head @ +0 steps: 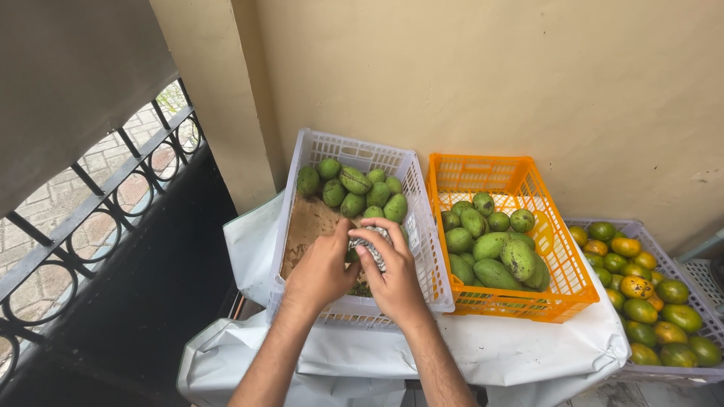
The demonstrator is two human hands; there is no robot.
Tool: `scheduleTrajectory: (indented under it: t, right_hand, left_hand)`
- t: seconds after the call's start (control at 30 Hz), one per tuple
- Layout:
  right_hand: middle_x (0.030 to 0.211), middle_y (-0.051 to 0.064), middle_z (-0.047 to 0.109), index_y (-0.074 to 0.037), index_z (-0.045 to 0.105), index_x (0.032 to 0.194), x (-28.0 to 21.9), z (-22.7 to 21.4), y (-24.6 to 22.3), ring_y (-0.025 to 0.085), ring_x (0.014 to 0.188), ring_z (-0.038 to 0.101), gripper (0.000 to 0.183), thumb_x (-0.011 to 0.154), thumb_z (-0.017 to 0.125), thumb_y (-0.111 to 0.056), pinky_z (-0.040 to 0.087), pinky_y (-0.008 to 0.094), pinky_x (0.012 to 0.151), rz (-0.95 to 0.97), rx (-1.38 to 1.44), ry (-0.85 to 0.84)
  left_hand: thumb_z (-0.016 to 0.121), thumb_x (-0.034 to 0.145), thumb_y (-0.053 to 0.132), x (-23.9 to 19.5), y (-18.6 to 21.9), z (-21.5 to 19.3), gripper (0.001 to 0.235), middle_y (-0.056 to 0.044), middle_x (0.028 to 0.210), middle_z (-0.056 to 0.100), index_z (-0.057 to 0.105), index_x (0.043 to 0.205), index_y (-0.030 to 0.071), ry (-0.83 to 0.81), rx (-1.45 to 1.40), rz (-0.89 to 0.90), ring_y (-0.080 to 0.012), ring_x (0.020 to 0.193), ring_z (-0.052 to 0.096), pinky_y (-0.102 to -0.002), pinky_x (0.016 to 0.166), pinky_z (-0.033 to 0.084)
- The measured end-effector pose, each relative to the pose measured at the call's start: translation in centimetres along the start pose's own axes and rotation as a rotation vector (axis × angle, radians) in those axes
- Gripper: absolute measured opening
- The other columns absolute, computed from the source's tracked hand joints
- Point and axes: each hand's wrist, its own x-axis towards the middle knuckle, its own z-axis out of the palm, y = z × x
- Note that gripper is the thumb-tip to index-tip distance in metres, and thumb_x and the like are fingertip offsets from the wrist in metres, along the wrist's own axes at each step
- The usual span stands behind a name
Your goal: The person picks green mangoes from a white crate and wipes each one with a cloth. The person rotates the mangoes to clean different sides and places them back into the crate. The process is repeated for several mangoes.
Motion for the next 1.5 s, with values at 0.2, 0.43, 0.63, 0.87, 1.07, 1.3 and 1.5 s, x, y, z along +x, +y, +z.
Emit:
scheduleTrajectory:
  t: [0.2, 0.43, 0.63, 0.87, 1.07, 1.3, 1.5]
  right_hand:
    - [0.124, 0.017, 0.060, -0.007, 0.066, 0.125, 0.2, -0.4, 0.4, 0.042, 0.121, 0.060, 0.027, 0.103, 0.050, -0.010, 0.045, 0.056, 0.103, 0.099, 0.029, 0.114]
    - [0.122, 0.017, 0.061, -0.015, 0.071, 0.113, -0.4, 0.0, -0.2, 0.041, 0.124, 0.057, 0.023, 0.102, 0.051, -0.014, 0.045, 0.060, 0.105, -0.089, 0.048, 0.094]
    - [0.112, 0.016, 0.065, -0.008, 0.071, 0.106, 0.0, 0.2, 1.4, 0.037, 0.112, 0.066, 0.021, 0.102, 0.052, -0.011, 0.051, 0.055, 0.099, 0.112, -0.023, 0.059]
    - [0.114, 0.016, 0.066, -0.007, 0.071, 0.107, 0.0, -0.4, 0.0, 0.040, 0.115, 0.064, 0.021, 0.101, 0.054, -0.016, 0.047, 0.054, 0.101, 0.012, 0.087, 0.109]
    - [0.105, 0.014, 0.071, -0.008, 0.073, 0.106, -0.1, -0.5, 1.4, 0.037, 0.105, 0.070, 0.023, 0.103, 0.051, -0.015, 0.051, 0.049, 0.096, 0.174, 0.073, 0.102]
    - [0.117, 0.022, 0.067, -0.004, 0.068, 0.117, 0.0, -1.4, -0.9, 0.042, 0.115, 0.062, 0.032, 0.104, 0.046, -0.022, 0.044, 0.057, 0.103, 0.130, 0.200, 0.072]
    - [0.117, 0.019, 0.071, -0.007, 0.070, 0.117, -0.3, -1.3, 1.8, 0.035, 0.119, 0.063, 0.030, 0.103, 0.051, -0.026, 0.045, 0.050, 0.103, 0.284, 0.262, 0.096]
  left_hand:
    - [0.080, 0.082, 0.011, -0.8, 2.6, -2.4, 0.048, -0.028, 0.109, 0.073, 0.055, 0.122, 0.004, 0.128, -0.214, -0.057, -0.0486, 0.106, 0.071, -0.057, 0.089, 0.058]
    - [0.081, 0.076, 0.006, -0.6, 2.0, -1.9, 0.052, -0.023, 0.109, 0.076, 0.058, 0.123, 0.009, 0.016, -0.109, -0.013, -0.0465, 0.105, 0.071, -0.056, 0.088, 0.058]
    - [0.082, 0.070, 0.006, -0.6, 2.3, -2.2, 0.058, -0.018, 0.117, 0.076, 0.062, 0.124, 0.010, -0.020, -0.130, -0.038, -0.0459, 0.111, 0.069, -0.059, 0.092, 0.056]
    - [0.083, 0.074, 0.001, -0.9, 3.0, -3.1, 0.058, -0.015, 0.120, 0.077, 0.051, 0.121, 0.010, -0.035, -0.204, -0.045, -0.0442, 0.114, 0.069, -0.056, 0.095, 0.056]
    - [0.084, 0.073, -0.001, -0.4, 1.9, -2.3, 0.062, -0.012, 0.121, 0.077, 0.046, 0.120, 0.011, -0.044, -0.200, -0.022, -0.0445, 0.111, 0.070, -0.056, 0.091, 0.056]
    - [0.082, 0.074, -0.002, -0.9, 2.9, -3.4, 0.056, -0.015, 0.120, 0.077, 0.051, 0.120, 0.008, -0.056, -0.290, 0.016, -0.0459, 0.114, 0.069, -0.055, 0.090, 0.061]
    - [0.081, 0.080, 0.003, -0.7, 3.9, -4.1, 0.050, -0.022, 0.132, 0.068, 0.059, 0.124, 0.003, -0.073, -0.426, -0.019, -0.0459, 0.112, 0.070, -0.052, 0.092, 0.064]
